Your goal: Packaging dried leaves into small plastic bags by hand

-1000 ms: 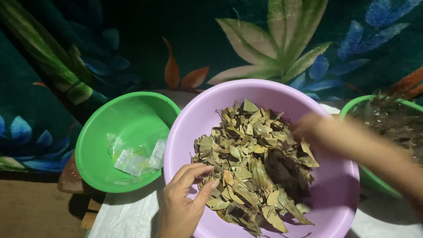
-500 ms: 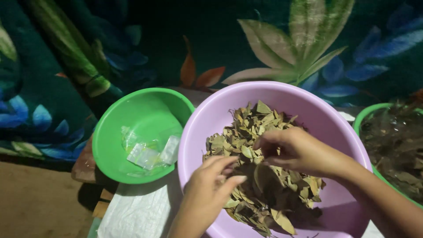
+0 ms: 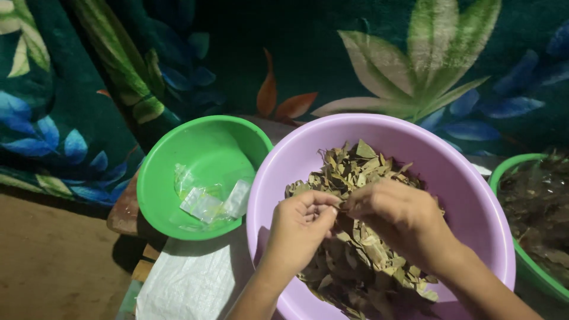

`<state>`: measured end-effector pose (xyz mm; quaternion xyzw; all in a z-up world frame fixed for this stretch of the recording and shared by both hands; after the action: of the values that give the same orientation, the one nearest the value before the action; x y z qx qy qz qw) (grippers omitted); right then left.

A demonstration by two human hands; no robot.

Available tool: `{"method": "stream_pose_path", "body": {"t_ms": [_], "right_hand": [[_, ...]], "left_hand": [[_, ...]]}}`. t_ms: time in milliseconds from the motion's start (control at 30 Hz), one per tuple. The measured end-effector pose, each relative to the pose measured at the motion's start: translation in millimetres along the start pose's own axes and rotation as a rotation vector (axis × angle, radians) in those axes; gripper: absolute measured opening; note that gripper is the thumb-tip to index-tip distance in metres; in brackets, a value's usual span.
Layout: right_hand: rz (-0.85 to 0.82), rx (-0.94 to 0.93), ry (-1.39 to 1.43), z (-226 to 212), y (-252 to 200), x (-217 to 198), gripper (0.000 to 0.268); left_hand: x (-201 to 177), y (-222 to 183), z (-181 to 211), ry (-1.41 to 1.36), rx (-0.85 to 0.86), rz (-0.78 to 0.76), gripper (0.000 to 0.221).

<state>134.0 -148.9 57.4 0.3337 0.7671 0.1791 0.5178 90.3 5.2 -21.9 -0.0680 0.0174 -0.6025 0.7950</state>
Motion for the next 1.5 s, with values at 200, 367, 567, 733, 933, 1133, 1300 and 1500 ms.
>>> {"method": "stream_pose_path", "body": {"t_ms": [200, 367, 567, 733, 933, 1133, 1300, 1500], "right_hand": [[-0.015, -0.219, -0.201, -22, 7, 3, 0.013], [-0.009, -0.296, -0.318, -28, 7, 6, 0.016], [-0.165, -0.134, -0.005, -19, 3, -1, 0.029], [-0.182, -0.097, 0.11, -12, 2, 5, 0.031], [-0.066, -0.039, 0.023, -8, 0, 3, 0.015], [0.05, 0.311, 0.252, 8, -4, 4, 0.003], [0.167, 0.485, 0.423, 41, -35, 14, 0.029], [0.042, 0.474, 0.486, 39, -28, 11, 0.007]], "left_hand": [[2, 3, -8, -0.235, -0.042, -0.098, 0.017], [2, 5, -14, -0.221, 0.063, -0.113, 0.011], [-3, 7, -21, -0.41, 0.003, -0.036, 0.011], [-7, 6, -12, -0.268, 0.047, 0.04, 0.017], [-4, -17, 19, -0.005, 0.198, 0.076, 0.033], [2, -31, 35, 0.398, 0.66, 0.027, 0.036], [6, -42, 48, 0.349, 0.593, -0.103, 0.044], [7, -37, 37, 0.351, 0.607, -0.098, 0.057]]}}
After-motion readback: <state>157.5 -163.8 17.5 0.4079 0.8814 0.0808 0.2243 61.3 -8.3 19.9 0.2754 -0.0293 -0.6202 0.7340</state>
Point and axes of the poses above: each hand's wrist, its own y-axis towards the middle knuckle, its own x-axis out of the palm, z = x × y, the point moved 5 cm from there along y, towards the middle knuckle, and after that the axes turned 2 degrees about -x, right-handed, at the moved point
